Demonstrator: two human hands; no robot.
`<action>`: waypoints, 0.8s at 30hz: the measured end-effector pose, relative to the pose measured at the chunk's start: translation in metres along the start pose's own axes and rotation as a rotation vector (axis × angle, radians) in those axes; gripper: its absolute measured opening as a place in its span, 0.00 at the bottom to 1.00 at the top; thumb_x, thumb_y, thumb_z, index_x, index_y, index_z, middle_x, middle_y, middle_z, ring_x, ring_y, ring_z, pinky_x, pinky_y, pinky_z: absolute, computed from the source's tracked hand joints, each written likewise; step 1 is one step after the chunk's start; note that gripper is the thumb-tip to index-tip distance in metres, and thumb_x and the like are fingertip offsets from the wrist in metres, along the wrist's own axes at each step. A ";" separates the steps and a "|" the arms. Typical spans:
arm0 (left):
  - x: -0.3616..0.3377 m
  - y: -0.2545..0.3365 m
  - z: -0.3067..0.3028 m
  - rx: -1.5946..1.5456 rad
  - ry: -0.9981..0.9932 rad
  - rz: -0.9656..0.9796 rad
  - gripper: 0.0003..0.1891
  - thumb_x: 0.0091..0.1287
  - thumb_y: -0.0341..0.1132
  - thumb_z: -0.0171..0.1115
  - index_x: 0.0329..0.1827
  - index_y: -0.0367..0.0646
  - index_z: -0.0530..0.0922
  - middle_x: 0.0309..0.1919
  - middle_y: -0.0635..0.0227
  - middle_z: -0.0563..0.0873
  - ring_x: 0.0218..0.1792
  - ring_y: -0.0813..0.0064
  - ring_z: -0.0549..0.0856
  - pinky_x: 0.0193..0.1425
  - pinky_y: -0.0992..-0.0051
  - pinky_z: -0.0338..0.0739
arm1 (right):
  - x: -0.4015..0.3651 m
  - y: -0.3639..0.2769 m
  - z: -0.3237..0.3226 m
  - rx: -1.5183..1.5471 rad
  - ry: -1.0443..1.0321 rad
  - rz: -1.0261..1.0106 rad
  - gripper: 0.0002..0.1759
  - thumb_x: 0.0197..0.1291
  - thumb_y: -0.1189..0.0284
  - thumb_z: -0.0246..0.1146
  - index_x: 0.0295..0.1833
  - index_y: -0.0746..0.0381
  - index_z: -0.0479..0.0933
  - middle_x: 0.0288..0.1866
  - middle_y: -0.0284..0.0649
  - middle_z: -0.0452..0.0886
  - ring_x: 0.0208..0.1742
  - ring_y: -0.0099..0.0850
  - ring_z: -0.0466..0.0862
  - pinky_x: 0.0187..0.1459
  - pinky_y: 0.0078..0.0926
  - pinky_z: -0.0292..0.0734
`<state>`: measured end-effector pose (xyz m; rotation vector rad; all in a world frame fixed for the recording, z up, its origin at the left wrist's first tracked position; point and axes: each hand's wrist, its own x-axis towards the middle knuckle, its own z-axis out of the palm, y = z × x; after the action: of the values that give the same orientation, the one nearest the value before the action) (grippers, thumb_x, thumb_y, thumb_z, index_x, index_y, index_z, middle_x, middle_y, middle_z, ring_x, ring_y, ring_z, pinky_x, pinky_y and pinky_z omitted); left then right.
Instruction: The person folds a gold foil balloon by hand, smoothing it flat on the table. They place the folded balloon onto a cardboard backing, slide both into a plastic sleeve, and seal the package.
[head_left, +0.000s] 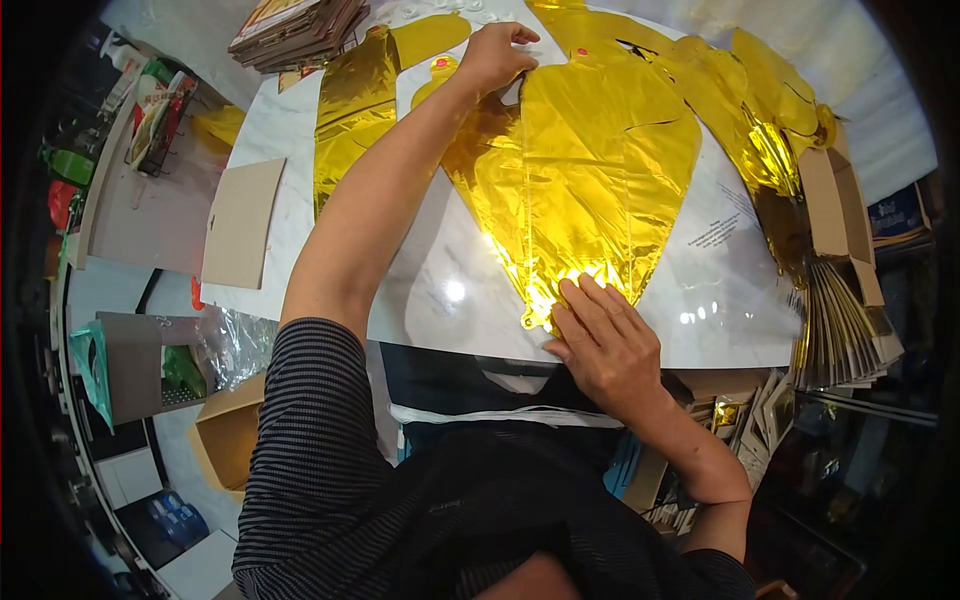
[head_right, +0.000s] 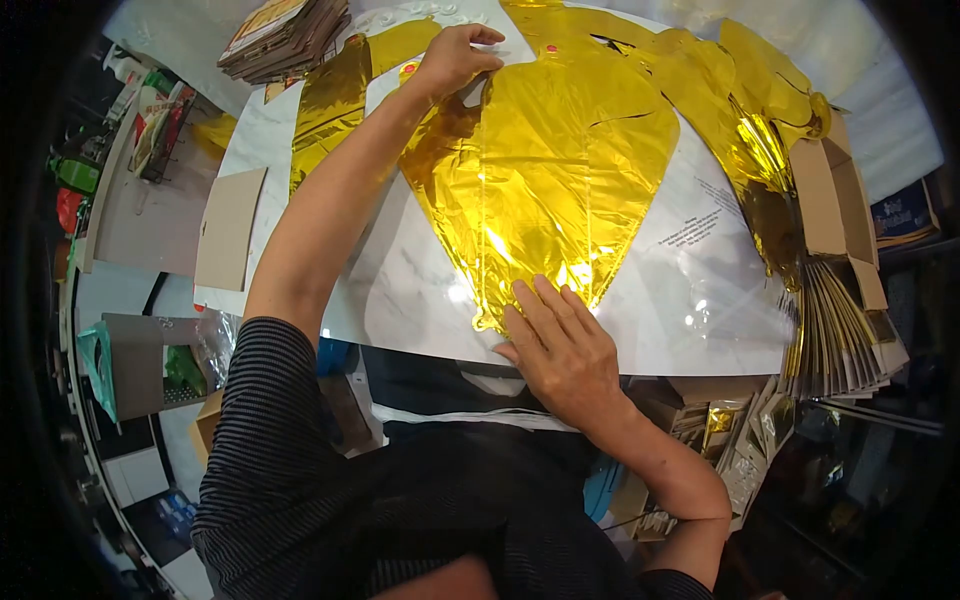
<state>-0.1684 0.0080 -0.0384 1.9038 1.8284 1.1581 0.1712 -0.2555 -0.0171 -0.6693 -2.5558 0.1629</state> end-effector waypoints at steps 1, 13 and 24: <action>0.000 0.002 -0.001 -0.001 0.000 0.007 0.24 0.59 0.37 0.79 0.60 0.44 0.90 0.56 0.61 0.93 0.47 0.67 0.94 0.56 0.70 0.86 | 0.000 0.000 0.000 0.003 0.001 0.000 0.23 0.61 0.62 0.77 0.57 0.63 0.85 0.66 0.47 0.86 0.69 0.47 0.85 0.69 0.48 0.81; -0.017 0.024 -0.005 0.091 0.137 0.135 0.18 0.65 0.36 0.76 0.58 0.46 0.89 0.56 0.56 0.91 0.56 0.55 0.90 0.62 0.61 0.84 | -0.004 0.001 0.000 0.039 0.017 0.007 0.24 0.61 0.64 0.77 0.59 0.63 0.85 0.68 0.47 0.84 0.71 0.46 0.83 0.70 0.47 0.79; -0.079 0.089 -0.006 0.423 -0.238 0.492 0.10 0.72 0.40 0.68 0.46 0.43 0.89 0.45 0.62 0.90 0.51 0.56 0.86 0.54 0.58 0.85 | 0.002 0.037 -0.029 0.122 0.124 0.061 0.21 0.58 0.68 0.78 0.56 0.62 0.86 0.61 0.47 0.88 0.63 0.48 0.89 0.63 0.42 0.86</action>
<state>-0.0995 -0.0827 -0.0036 2.7060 1.6136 0.6412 0.1999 -0.2226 -0.0002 -0.6892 -2.3874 0.2869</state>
